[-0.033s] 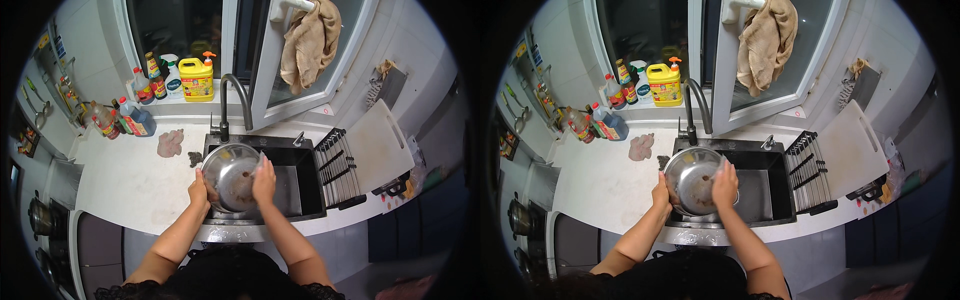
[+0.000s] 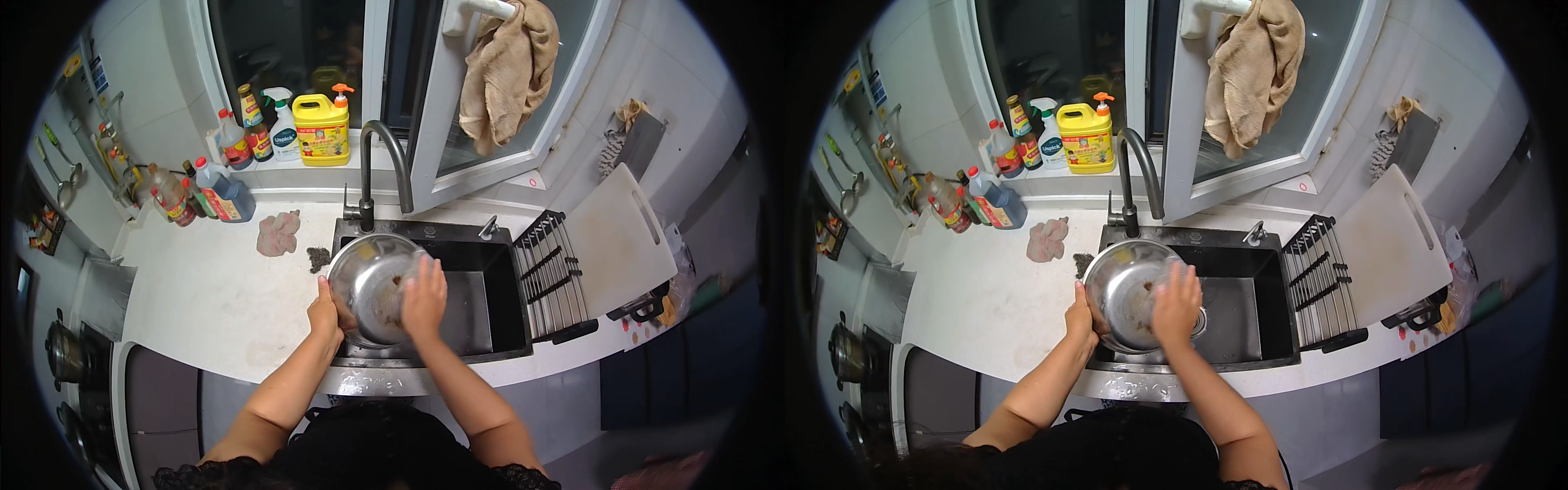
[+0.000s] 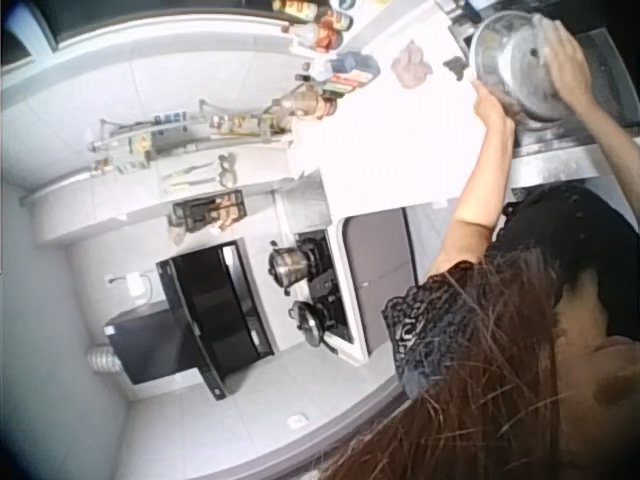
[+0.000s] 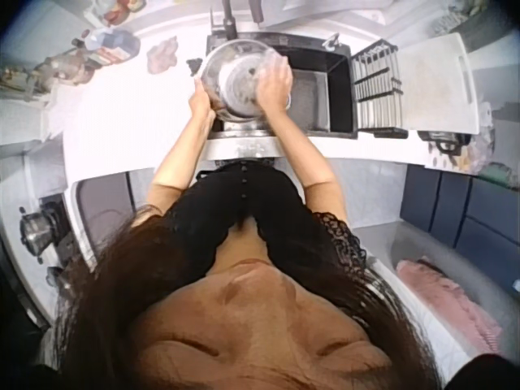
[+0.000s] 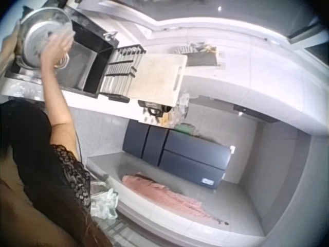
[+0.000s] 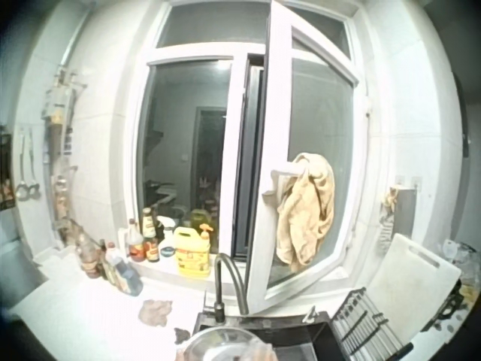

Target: The person washes a black dish rack and a metal bowl in a kitchen sink using a sponge and running water. They scrub the rack and bowl thoroughly, rinse them, and then clean the sink basin with the sponge.

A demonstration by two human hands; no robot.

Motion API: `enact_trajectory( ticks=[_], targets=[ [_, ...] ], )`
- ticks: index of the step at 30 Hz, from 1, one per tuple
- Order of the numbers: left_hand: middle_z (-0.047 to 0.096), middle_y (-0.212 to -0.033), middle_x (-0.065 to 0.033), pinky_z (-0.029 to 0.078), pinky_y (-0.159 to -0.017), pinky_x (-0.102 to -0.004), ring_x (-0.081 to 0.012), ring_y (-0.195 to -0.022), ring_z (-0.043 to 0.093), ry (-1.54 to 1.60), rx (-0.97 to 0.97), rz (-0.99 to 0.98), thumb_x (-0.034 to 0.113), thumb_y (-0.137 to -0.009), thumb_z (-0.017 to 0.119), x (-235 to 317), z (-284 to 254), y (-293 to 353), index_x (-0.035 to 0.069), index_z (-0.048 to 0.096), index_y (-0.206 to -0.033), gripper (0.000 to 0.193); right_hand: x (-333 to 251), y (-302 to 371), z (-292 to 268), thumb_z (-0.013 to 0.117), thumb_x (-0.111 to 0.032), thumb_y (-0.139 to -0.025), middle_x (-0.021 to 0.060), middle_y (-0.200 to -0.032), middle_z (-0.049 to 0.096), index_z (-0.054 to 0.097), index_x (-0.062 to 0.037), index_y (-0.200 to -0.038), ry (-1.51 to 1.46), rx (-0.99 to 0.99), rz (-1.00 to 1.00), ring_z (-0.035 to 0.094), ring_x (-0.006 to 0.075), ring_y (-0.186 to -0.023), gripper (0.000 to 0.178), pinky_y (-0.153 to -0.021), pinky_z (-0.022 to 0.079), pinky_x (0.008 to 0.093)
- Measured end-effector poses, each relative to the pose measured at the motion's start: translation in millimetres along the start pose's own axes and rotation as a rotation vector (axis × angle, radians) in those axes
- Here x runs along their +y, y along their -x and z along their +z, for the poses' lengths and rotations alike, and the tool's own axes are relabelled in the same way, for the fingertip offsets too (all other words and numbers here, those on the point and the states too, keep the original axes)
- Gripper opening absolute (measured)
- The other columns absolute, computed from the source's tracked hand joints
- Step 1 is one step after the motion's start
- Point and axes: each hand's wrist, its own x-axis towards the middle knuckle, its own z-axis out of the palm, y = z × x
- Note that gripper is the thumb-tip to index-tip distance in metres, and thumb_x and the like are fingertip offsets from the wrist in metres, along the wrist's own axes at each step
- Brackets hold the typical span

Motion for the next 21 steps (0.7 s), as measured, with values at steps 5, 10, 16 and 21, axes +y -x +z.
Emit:
enact_trajectory(
  ticks=[5,10,16,21],
  targets=[
    [0.059,-0.105,-0.0135,0.052,-0.070,-0.0380,-0.0253,-0.085,0.061,0.197,-0.086,-0.087,0.057,-0.092,0.041,-13.3,-1.4,-0.3,-0.002,0.053,-0.112,0.064,-50.5,24.6,-19.7,0.050,-0.027,-0.089,0.0166,-0.148,0.026,0.037,-0.0173,-0.140,0.083,-0.311,-0.389,0.023,0.0408,-0.135,0.054,-0.107,0.021,0.0552],
    [0.059,-0.097,-0.0126,0.050,-0.052,-0.0410,-0.0247,-0.073,0.060,0.121,-0.012,-0.169,0.059,-0.091,0.040,-7.4,1.1,2.4,0.001,0.053,-0.112,0.063,-10.2,-20.8,-18.2,0.050,-0.028,-0.089,0.0161,-0.148,0.026,0.037,-0.0178,-0.141,0.145,-0.202,-0.093,0.022,0.0416,-0.135,0.054,-0.108,0.021,0.0546],
    [0.059,-0.101,-0.0121,0.054,-0.066,-0.0427,-0.0258,-0.085,0.061,0.335,-0.020,-0.202,0.059,-0.091,0.039,-18.2,-6.3,-13.3,0.000,0.053,-0.110,0.063,-38.9,25.9,-15.6,0.049,-0.029,-0.091,0.0144,-0.148,0.027,0.039,-0.0210,-0.140,0.204,-0.354,-0.428,0.022,0.0407,-0.136,0.051,-0.107,0.020,0.0568],
    [0.059,-0.098,-0.0112,0.054,-0.064,-0.0383,-0.0229,-0.081,0.061,0.229,-0.060,-0.195,0.058,-0.091,0.042,-33.8,2.5,-5.8,0.001,0.055,-0.108,0.062,-57.1,-2.3,-9.1,0.049,-0.031,-0.091,0.0121,-0.147,0.030,0.042,-0.0222,-0.138,0.177,-0.286,-0.455,0.024,0.0392,-0.135,0.048,-0.107,0.020,0.0558]
  ],
)
